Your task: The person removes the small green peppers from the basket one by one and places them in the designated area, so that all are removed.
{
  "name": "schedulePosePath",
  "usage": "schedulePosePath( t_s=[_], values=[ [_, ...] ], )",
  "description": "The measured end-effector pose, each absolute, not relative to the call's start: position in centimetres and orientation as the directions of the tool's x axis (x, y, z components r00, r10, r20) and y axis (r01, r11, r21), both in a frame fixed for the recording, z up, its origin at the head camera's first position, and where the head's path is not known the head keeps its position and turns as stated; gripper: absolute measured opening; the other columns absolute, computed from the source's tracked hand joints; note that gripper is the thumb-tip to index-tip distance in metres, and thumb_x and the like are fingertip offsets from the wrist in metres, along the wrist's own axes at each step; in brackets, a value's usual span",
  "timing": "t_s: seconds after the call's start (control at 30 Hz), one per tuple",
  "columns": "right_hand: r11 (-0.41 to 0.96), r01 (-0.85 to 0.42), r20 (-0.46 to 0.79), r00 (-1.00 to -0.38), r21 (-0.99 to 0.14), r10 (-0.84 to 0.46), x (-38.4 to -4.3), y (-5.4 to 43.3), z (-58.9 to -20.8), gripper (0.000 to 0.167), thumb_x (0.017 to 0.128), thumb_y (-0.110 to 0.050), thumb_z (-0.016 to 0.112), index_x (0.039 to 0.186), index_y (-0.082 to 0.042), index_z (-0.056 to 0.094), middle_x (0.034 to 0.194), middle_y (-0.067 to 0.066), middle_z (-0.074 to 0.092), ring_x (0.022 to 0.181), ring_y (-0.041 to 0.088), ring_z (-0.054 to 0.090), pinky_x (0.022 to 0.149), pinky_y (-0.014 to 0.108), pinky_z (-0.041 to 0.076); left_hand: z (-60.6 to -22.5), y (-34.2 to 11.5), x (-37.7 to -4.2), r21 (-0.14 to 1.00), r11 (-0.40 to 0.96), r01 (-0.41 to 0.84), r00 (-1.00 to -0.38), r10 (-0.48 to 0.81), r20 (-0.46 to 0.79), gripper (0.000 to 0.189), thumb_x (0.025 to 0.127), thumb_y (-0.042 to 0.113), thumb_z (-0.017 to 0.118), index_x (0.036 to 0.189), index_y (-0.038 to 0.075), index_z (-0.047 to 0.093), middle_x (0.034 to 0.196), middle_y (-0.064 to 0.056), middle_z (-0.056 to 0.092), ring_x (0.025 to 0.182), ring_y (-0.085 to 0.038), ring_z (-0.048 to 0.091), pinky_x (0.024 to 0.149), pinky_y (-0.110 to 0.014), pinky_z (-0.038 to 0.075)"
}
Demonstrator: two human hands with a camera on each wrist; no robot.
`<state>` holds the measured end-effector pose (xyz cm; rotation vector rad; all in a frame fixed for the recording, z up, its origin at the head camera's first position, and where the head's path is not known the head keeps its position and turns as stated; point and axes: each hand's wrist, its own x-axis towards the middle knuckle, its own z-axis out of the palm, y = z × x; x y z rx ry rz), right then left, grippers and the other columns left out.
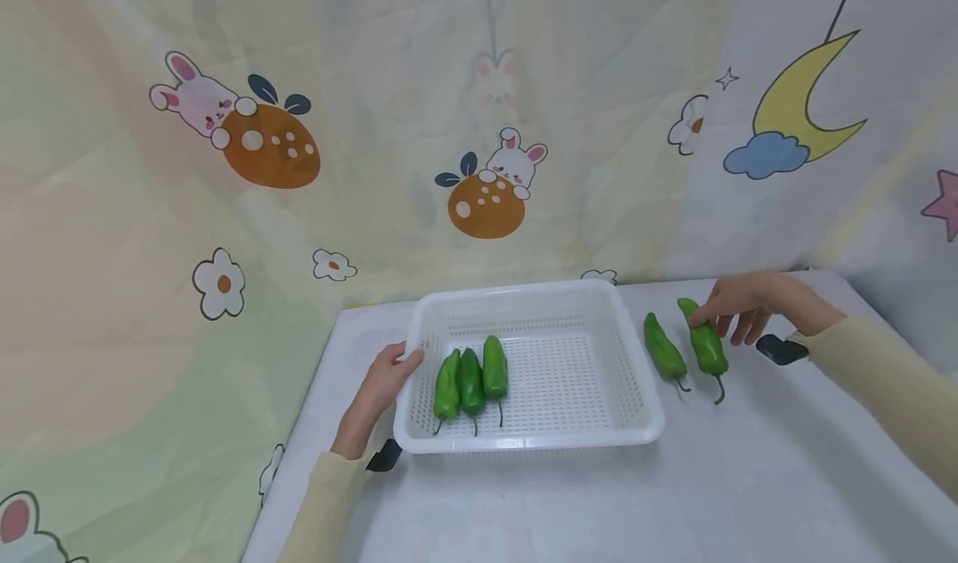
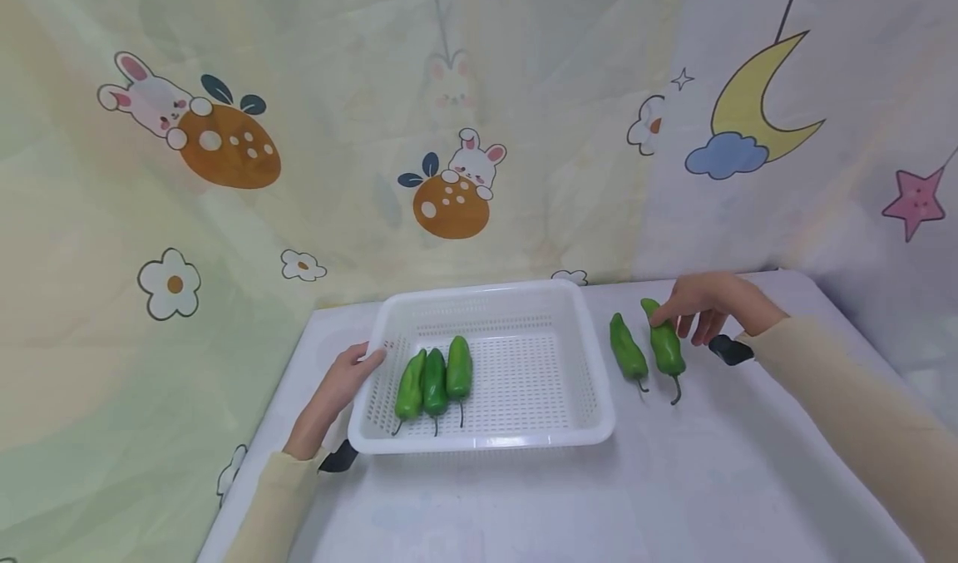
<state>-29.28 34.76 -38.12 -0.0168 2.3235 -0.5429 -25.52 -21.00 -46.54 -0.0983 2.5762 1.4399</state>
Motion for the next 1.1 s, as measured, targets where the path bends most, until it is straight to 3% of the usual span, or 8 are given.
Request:
schedulePosePath(
  t_s=[0.27, 0.6, 1.1],
  values=[
    [0.928, 0.145, -0.684, -0.716, -0.343, -0.141, -29.4, 34.6, -40.2, 0.05, 0.095, -0.045, 0.059, 0.105, 0.004, 0.066, 0.103, 0.022, 0.069, 0.084, 0.027, 0.072, 0.076, 0.041, 0.062, -46.9, -21.0, -25.5, 0.851, 0.505, -0.145, -0.981, 0.038, -0.19, 0.053, 0.102, 0.043, 0.053, 0.144, 0.01, 0.052, 0.134, -0.022, 0.054, 0.094, -0.023, 0.073, 0.072, -0.036, 0.064],
    [0.941, 0.167, -0.696, -0.712, -0.295, -0.091, -30.5, 33.3, -40.7, 0.054, 0.094, -0.039, 0.058, 0.111, 0.012, 0.058, 0.103, 0.029, 0.066, 0.09, 0.037, 0.071, 0.077, 0.044, 0.062, -46.6, -21.0, -25.5, 0.839, 0.522, -0.152, -0.981, 0.027, -0.194, 0.055, 0.102, 0.045, 0.053, 0.144, 0.01, 0.051, 0.134, -0.02, 0.053, 0.096, -0.024, 0.072, 0.072, -0.035, 0.064],
    [0.957, 0.185, -0.68, -0.733, -0.224, -0.018, -31.8, 32.1, -42.0, 0.058, 0.093, -0.042, 0.058, 0.113, 0.011, 0.054, 0.097, 0.025, 0.066, 0.084, 0.035, 0.068, 0.073, 0.042, 0.062, -46.7, -21.0, -25.6, 0.846, 0.514, -0.143, -0.983, 0.029, -0.184, 0.053, 0.102, 0.044, 0.052, 0.144, 0.011, 0.052, 0.133, -0.019, 0.051, 0.098, -0.026, 0.071, 0.072, -0.035, 0.064]
  ],
)
